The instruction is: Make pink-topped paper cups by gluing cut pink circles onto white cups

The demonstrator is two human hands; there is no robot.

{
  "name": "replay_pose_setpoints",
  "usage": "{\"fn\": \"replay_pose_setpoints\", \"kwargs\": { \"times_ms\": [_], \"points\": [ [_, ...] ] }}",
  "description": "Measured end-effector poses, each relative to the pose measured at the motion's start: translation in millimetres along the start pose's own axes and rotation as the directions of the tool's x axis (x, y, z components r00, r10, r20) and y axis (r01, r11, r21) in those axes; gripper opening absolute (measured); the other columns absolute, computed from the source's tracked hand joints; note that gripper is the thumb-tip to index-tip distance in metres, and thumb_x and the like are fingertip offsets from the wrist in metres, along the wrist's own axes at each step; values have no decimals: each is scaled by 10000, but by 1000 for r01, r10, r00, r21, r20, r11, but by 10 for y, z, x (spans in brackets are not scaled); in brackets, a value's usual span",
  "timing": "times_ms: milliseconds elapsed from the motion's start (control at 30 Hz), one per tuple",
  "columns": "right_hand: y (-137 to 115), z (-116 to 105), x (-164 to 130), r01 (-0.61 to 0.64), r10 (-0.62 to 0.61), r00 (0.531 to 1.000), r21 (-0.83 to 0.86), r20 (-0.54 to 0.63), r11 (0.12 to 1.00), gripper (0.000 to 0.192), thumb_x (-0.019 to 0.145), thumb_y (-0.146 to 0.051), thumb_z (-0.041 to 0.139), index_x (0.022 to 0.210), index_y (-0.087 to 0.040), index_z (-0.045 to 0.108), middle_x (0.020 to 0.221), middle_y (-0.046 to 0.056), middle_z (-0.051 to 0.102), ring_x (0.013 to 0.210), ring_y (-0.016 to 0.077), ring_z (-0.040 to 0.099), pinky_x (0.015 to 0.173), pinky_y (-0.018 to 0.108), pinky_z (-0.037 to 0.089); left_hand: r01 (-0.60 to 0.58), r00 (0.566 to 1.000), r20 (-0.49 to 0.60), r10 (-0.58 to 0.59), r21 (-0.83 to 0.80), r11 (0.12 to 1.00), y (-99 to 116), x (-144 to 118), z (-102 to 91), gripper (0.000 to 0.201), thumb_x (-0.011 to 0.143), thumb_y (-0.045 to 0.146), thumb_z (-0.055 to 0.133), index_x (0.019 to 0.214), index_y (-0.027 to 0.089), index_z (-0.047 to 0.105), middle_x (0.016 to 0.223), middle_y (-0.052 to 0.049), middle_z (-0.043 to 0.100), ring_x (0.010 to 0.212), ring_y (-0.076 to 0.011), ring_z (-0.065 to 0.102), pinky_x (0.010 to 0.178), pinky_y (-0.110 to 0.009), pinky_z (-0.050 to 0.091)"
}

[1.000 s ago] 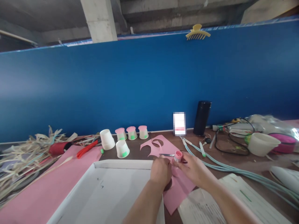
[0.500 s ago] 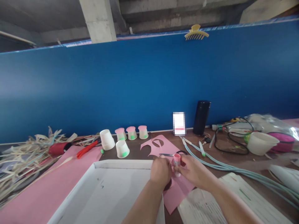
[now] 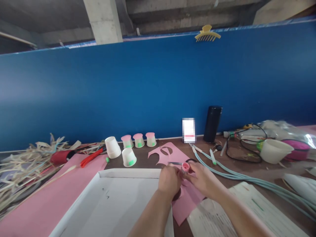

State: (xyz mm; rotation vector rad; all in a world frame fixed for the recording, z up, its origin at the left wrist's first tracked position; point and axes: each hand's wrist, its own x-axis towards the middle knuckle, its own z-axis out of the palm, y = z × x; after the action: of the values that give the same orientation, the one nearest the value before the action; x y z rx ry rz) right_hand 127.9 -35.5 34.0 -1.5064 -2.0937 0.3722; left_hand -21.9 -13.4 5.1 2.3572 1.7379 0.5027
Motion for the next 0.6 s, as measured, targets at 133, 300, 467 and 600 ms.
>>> {"fn": "replay_pose_setpoints", "kwargs": {
  "times_ms": [133,300,467,600],
  "points": [
    [5,-83,-17,-29,32,998,56,-54,998,145,801,-327,512,765,-205,581,804,37,648,763,201,594,671,273,401,13,1000,-6,-13,12,1000,-2,3,5,307,862,265,412,757,182,689,844,-79,658,776,-187,588,680,-274,399],
    [104,-232,17,-103,135,984,241,-117,965,215,802,-402,511,822,-208,601,807,22,694,749,196,632,658,254,427,-3,1000,-11,3,2,1000,2,12,19,303,864,260,421,750,165,685,837,-87,653,757,-179,586,666,-270,390],
    [339,-330,78,-346,428,865,306,-262,887,366,766,-536,514,793,-193,640,686,30,686,681,212,641,581,253,421,-9,1000,-21,9,17,1000,7,-3,16,310,861,239,412,715,159,674,815,-84,637,728,-176,570,639,-271,376],
    [600,-362,110,-491,585,749,332,-311,805,435,759,-591,475,761,-182,624,575,33,638,552,189,609,493,250,382,-56,997,-53,56,-2,998,-22,-28,29,289,850,244,432,690,178,664,823,-63,636,737,-171,558,640,-270,365]
  ]
}}
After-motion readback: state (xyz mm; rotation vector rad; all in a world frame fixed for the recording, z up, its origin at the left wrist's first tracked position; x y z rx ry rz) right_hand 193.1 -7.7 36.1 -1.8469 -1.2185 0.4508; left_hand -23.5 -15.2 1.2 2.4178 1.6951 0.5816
